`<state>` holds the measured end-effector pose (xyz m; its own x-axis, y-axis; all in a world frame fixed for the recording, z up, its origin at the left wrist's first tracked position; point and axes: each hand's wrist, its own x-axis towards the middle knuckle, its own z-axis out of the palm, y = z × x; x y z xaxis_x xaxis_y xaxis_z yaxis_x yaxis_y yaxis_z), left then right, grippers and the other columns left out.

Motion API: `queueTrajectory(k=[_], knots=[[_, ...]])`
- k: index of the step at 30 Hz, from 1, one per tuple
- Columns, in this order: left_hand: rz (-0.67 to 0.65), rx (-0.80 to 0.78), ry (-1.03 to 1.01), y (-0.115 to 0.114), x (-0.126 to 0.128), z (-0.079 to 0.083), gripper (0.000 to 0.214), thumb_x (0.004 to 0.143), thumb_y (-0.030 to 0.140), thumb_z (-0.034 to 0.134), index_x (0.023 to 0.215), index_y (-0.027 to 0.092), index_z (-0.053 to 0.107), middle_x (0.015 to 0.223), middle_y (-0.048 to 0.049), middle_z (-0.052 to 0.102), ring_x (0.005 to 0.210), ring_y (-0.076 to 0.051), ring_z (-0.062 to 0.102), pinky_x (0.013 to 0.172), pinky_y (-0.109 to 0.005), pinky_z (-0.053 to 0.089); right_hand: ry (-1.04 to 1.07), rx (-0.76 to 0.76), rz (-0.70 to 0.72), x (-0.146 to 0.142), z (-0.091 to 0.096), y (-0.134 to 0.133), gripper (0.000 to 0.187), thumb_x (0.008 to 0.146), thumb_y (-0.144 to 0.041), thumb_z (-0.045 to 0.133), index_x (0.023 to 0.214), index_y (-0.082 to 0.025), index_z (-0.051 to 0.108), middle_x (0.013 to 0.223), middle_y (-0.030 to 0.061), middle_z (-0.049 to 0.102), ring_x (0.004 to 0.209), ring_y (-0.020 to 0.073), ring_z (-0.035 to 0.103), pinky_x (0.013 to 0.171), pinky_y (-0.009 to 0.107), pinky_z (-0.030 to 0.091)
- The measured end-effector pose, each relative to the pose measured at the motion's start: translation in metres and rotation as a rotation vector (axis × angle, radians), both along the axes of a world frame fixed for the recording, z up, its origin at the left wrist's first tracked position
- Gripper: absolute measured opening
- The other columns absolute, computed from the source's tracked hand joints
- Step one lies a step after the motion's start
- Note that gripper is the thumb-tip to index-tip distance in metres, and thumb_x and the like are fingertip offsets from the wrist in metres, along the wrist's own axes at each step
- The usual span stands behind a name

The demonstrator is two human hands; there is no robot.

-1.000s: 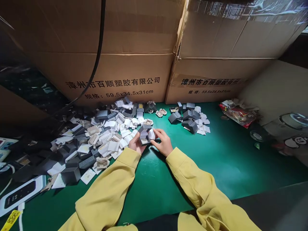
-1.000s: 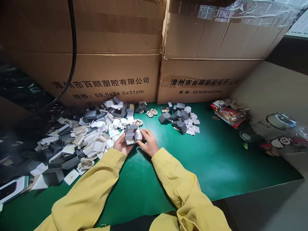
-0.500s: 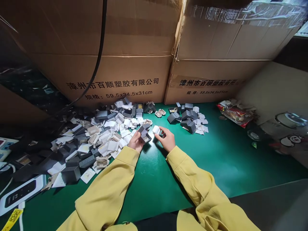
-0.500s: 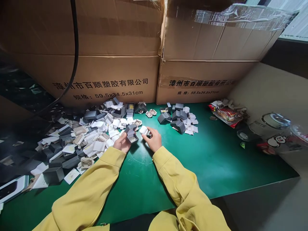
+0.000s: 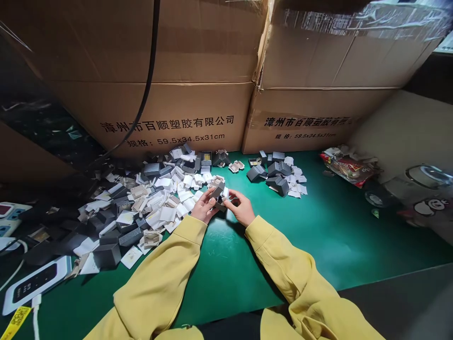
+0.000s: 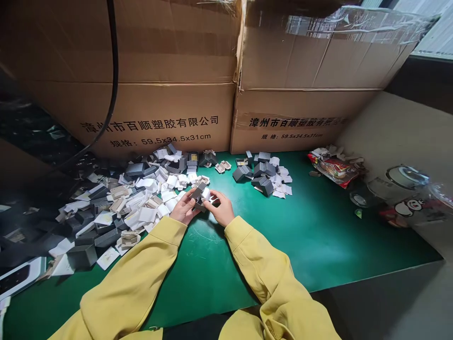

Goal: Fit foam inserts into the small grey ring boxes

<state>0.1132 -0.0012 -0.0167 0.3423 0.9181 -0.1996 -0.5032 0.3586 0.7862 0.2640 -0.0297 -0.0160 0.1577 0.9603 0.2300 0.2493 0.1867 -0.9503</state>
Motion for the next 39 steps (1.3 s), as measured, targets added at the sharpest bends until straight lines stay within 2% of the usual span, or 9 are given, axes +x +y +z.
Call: queueTrajectory(k=[5, 10, 14, 17, 19, 25, 30, 35, 39], knots=[[0.019, 0.004, -0.004, 0.0, 0.001, -0.001, 0.047, 0.059, 0.027, 0.078, 0.104, 0.026, 0.062, 0.107, -0.0037, 0.06, 0.092, -0.021, 0.056, 0.073, -0.034, 0.049, -0.257, 0.079, 0.017, 0.003, 0.003, -0.001, 0.035, 0.074, -0.032, 0.059, 0.107, -0.019, 0.061, 0.094, 0.006, 0.06, 0.079, 0.0162, 0.052, 0.071, 0.03, 0.047], [0.016, 0.012, 0.021, -0.001, 0.003, -0.001, 0.052, 0.059, 0.025, 0.078, 0.107, 0.022, 0.06, 0.112, -0.0066, 0.059, 0.091, -0.02, 0.057, 0.071, -0.031, 0.049, -0.374, 0.107, 0.088, 0.009, 0.008, -0.001, 0.032, 0.074, -0.028, 0.059, 0.103, -0.018, 0.063, 0.09, 0.0063, 0.06, 0.084, 0.0186, 0.051, 0.076, 0.033, 0.045], [0.019, 0.026, 0.033, -0.001, 0.003, -0.002, 0.055, 0.057, 0.028, 0.078, 0.108, 0.021, 0.06, 0.117, -0.0091, 0.056, 0.094, -0.022, 0.057, 0.072, -0.031, 0.05, -0.292, 0.013, 0.084, 0.009, 0.013, -0.002, 0.041, 0.068, -0.031, 0.064, 0.106, -0.018, 0.06, 0.086, 0.0037, 0.061, 0.073, 0.0143, 0.052, 0.072, 0.03, 0.046], [0.015, 0.035, 0.024, -0.001, 0.003, -0.002, 0.054, 0.058, 0.029, 0.078, 0.108, 0.022, 0.06, 0.116, -0.0084, 0.057, 0.095, -0.022, 0.057, 0.073, -0.031, 0.05, -0.217, -0.064, 0.058, 0.008, 0.013, -0.002, 0.037, 0.065, -0.035, 0.067, 0.098, -0.018, 0.062, 0.083, 0.0024, 0.06, 0.07, 0.0127, 0.051, 0.068, 0.027, 0.046], [0.013, 0.039, 0.023, -0.001, 0.003, -0.002, 0.053, 0.058, 0.029, 0.078, 0.107, 0.023, 0.06, 0.114, -0.0073, 0.057, 0.094, -0.021, 0.057, 0.073, -0.031, 0.05, -0.176, -0.086, 0.087, 0.008, 0.011, -0.001, 0.033, 0.065, -0.037, 0.067, 0.092, -0.018, 0.063, 0.084, 0.0026, 0.059, 0.07, 0.0122, 0.051, 0.066, 0.026, 0.045], [0.03, 0.04, 0.041, -0.001, 0.004, -0.002, 0.052, 0.057, 0.027, 0.078, 0.106, 0.023, 0.06, 0.114, -0.0069, 0.056, 0.095, -0.019, 0.057, 0.073, -0.029, 0.049, -0.021, -0.173, 0.162, 0.009, 0.008, -0.001, 0.039, 0.064, -0.037, 0.068, 0.097, -0.016, 0.065, 0.092, 0.0052, 0.059, 0.07, 0.0113, 0.052, 0.063, 0.025, 0.045], [0.014, 0.034, 0.062, 0.0, 0.004, -0.001, 0.053, 0.057, 0.029, 0.078, 0.106, 0.025, 0.06, 0.116, -0.0054, 0.055, 0.095, -0.019, 0.056, 0.073, -0.029, 0.049, 0.047, -0.179, 0.091, 0.008, 0.01, -0.002, 0.043, 0.059, -0.033, 0.071, 0.098, -0.016, 0.063, 0.084, 0.0026, 0.06, 0.067, 0.0102, 0.05, 0.066, 0.026, 0.045], [-0.003, 0.029, 0.054, -0.001, 0.003, 0.001, 0.051, 0.057, 0.029, 0.079, 0.105, 0.025, 0.061, 0.116, -0.0049, 0.057, 0.098, -0.021, 0.055, 0.074, -0.031, 0.049, 0.058, -0.215, 0.122, 0.014, 0.008, 0.001, 0.037, 0.06, -0.04, 0.07, 0.086, -0.015, 0.065, 0.064, -0.0025, 0.054, 0.056, 0.0085, 0.045, 0.056, 0.024, 0.041], [-0.023, 0.031, 0.052, -0.002, 0.003, 0.003, 0.051, 0.057, 0.029, 0.079, 0.105, 0.025, 0.061, 0.113, -0.0048, 0.058, 0.097, -0.02, 0.056, 0.074, -0.03, 0.05, -0.047, -0.143, 0.139, 0.014, 0.006, 0.001, 0.031, 0.062, -0.04, 0.068, 0.082, -0.016, 0.066, 0.073, -0.0002, 0.058, 0.059, 0.0089, 0.046, 0.058, 0.024, 0.041]])
